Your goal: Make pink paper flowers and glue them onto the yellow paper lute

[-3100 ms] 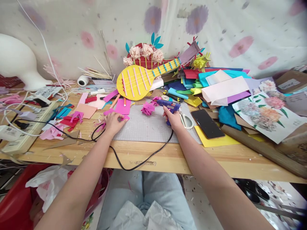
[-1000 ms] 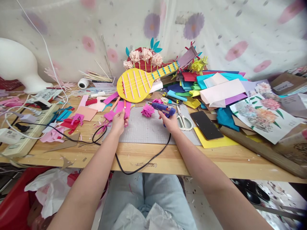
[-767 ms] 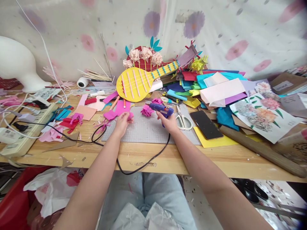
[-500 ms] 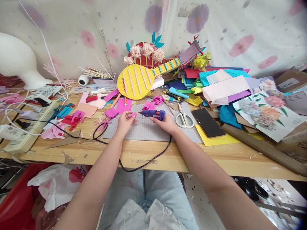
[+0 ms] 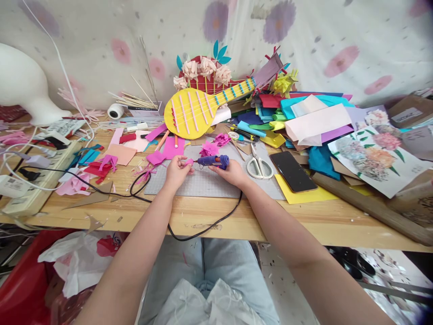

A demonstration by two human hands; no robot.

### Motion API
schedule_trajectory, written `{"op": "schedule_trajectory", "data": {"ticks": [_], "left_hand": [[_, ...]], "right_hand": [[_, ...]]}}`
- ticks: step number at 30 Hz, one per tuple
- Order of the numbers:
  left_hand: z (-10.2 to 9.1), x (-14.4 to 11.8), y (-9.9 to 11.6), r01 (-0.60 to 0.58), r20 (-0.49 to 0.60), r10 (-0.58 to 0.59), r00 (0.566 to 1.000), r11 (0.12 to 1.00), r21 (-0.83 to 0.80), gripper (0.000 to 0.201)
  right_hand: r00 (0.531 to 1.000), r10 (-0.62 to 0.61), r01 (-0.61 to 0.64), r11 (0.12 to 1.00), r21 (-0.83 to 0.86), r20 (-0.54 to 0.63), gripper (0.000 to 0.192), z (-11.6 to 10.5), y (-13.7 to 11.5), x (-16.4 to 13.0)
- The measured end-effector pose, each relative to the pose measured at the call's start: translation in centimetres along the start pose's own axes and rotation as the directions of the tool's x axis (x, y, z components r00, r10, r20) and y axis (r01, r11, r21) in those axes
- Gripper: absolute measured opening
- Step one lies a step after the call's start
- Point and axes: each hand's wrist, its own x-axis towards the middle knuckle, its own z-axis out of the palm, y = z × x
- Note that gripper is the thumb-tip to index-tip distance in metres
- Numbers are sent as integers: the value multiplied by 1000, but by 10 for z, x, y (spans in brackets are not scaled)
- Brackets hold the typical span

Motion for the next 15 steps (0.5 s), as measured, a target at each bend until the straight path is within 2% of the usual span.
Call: {"op": "schedule_trajectory", "data": {"ticks": [7,15], "left_hand": [[0,-1,0,-3,2,3,1000,1000,0,34],[1,0,-1,3,14,-4,1000,1000,11,31]], "right_hand": [[999,-33,33,999,20,-5,32,-1,-1,0],[1000,-20,20,999,-38,5,34,-1,-4,0]]}}
